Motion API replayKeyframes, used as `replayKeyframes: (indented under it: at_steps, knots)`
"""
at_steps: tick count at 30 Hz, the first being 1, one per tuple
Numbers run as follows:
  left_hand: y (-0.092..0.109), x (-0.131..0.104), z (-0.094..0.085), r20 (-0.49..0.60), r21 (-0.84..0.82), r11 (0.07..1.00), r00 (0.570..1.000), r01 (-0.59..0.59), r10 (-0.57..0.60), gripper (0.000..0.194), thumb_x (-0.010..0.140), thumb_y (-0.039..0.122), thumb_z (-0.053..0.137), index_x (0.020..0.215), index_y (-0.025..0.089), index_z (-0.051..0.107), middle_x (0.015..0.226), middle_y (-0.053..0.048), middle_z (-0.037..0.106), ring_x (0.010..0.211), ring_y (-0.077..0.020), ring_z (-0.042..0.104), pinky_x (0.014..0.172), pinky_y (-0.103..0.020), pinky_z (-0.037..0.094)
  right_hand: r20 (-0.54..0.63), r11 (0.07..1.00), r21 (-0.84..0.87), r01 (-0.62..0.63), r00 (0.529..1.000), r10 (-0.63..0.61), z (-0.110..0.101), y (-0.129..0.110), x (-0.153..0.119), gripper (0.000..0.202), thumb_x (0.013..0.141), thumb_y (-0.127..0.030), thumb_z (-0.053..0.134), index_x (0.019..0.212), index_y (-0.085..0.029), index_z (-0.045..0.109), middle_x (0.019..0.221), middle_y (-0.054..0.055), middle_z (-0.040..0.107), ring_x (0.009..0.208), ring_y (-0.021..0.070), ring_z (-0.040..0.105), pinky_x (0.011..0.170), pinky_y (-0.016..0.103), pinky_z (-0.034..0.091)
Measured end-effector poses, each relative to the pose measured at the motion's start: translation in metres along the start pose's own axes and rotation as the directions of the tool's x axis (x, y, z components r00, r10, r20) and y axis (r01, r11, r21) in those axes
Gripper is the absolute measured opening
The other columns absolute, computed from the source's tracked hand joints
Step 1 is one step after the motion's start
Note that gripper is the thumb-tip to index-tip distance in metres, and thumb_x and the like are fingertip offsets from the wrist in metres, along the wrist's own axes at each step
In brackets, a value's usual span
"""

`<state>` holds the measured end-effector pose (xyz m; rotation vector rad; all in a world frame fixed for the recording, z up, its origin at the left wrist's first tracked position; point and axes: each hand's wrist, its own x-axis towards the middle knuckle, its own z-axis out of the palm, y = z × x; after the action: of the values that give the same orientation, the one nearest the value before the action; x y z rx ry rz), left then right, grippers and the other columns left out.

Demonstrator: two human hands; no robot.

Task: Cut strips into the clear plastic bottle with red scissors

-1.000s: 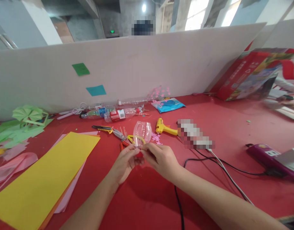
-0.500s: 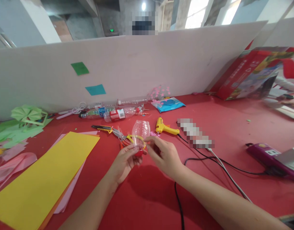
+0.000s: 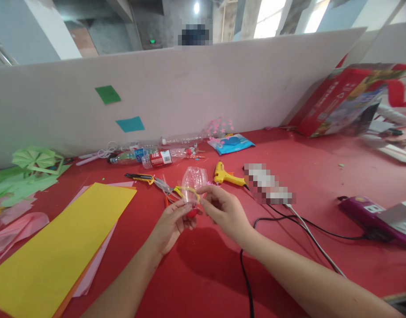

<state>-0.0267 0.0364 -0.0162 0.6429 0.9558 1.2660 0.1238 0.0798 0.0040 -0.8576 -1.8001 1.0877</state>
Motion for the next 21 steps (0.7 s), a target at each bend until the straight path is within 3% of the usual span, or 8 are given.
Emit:
replayKeyframes:
  at_steps: [9,14,17,21]
  knots:
    - [0.0002,-0.0017,0.0013,0.001,0.025,1.000,1.000,0.009,-0.009,0.024,0.069,0.029,0.075,0.085,0.013,0.066,0.061,-0.001,0.064,0.049,-0.0091,0.056,0.048,-0.021,0.036,0.050,0.981,0.151,-0.118,0.993,0.111,0.0010,-0.0021,0.0008,0.017,0.080,-0.023,0.052,0.095,-0.018,0.059,0.055,-0.008,0.047,0.041,0.0073,0.039,0.037,0.018,0.032]
    - [-0.0003,-0.0016,0.0005,0.003,0.010,1.000,1.000,0.007,-0.007,0.022,0.071,0.029,0.074,0.084,0.013,0.066,0.070,-0.003,0.067,0.052,-0.0086,0.057,0.050,-0.021,0.038,0.064,0.966,0.216,-0.145,0.989,0.134,0.0009,-0.0043,0.0002,0.011,0.081,-0.025,0.053,0.087,-0.019,0.058,0.052,-0.009,0.045,0.041,0.0075,0.039,0.037,0.017,0.033]
    - [-0.0005,-0.0018,0.0007,0.006,0.005,1.000,1.000,0.010,-0.010,0.022,0.070,0.030,0.075,0.081,0.013,0.065,0.068,-0.002,0.066,0.052,-0.0084,0.056,0.050,-0.021,0.037,0.057,0.978,0.175,-0.115,0.993,0.106,0.0021,-0.0038,-0.0003,0.008,0.081,-0.024,0.053,0.085,-0.019,0.058,0.053,-0.008,0.047,0.042,0.0079,0.040,0.039,0.018,0.033]
    - [-0.0006,-0.0024,0.0028,0.012,0.008,1.000,0.999,0.030,-0.030,0.024,0.068,0.031,0.076,0.078,0.014,0.063,0.062,0.000,0.064,0.049,-0.0090,0.056,0.048,-0.022,0.036,0.003,1.000,-0.007,0.012,1.000,-0.012,0.0025,0.0002,-0.0013,0.005,0.083,-0.022,0.056,0.079,-0.020,0.058,0.056,-0.005,0.051,0.049,0.0101,0.049,0.046,0.019,0.038]
